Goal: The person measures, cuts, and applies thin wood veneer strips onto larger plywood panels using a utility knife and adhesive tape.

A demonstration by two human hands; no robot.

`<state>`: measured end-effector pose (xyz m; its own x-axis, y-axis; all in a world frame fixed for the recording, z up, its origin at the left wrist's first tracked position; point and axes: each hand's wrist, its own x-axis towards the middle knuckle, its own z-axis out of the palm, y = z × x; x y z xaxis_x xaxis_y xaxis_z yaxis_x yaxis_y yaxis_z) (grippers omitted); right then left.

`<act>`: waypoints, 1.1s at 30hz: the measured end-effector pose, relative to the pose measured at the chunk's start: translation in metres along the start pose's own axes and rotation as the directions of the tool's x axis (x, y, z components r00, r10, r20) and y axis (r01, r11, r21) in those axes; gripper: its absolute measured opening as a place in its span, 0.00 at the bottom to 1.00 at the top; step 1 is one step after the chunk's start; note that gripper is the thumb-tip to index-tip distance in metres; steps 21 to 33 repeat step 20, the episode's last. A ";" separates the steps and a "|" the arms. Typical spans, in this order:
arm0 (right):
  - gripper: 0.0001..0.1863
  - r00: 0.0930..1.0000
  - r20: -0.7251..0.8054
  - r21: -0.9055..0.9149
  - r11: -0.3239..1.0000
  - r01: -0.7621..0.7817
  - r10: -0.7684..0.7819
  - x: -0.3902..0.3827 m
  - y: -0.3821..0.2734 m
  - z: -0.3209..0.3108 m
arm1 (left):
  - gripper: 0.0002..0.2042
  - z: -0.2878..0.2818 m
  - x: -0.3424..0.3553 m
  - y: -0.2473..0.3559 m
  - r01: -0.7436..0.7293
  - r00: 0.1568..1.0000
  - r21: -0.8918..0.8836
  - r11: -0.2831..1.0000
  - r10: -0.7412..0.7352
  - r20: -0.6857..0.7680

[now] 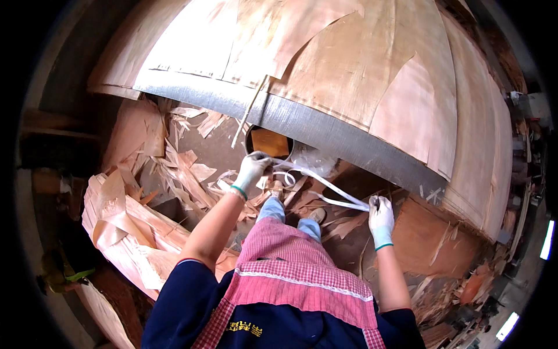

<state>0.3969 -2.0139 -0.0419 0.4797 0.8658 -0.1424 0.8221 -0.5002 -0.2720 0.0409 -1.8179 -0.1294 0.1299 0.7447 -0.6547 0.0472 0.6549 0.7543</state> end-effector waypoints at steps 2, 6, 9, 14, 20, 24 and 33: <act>0.17 0.985 0.100 0.343 0.924 -0.166 0.139 0.012 -0.026 0.030 | 0.03 -0.015 0.045 -0.025 -0.008 0.997 -0.061 0.998 0.003 -0.074; 0.13 0.925 0.354 0.880 0.284 -0.380 0.141 0.031 -0.134 0.114 | 0.10 -0.029 0.103 -0.067 -0.114 0.956 0.301 0.947 0.187 -0.225; 0.12 0.955 0.281 0.930 0.216 -0.297 0.099 0.056 -0.198 0.163 | 0.13 -0.001 0.114 -0.061 -0.153 0.924 0.554 0.819 0.318 -0.214; 0.11 0.989 0.145 0.947 0.285 -0.149 0.036 0.073 -0.239 0.224 | 0.13 0.004 0.110 -0.053 -0.203 0.870 0.649 0.734 0.439 -0.224; 0.10 0.995 0.082 0.890 0.446 -0.096 0.052 0.075 -0.233 0.215 | 0.11 -0.212 0.027 0.018 -0.323 0.838 0.347 0.881 0.436 -0.328; 0.10 0.995 0.082 0.890 0.446 -0.096 0.052 0.075 -0.233 0.215 | 0.11 -0.212 0.027 0.018 -0.323 0.838 0.347 0.881 0.436 -0.328; 0.10 0.995 0.082 0.890 0.446 -0.096 0.052 0.075 -0.233 0.215 | 0.11 -0.212 0.027 0.018 -0.323 0.838 0.347 0.881 0.436 -0.328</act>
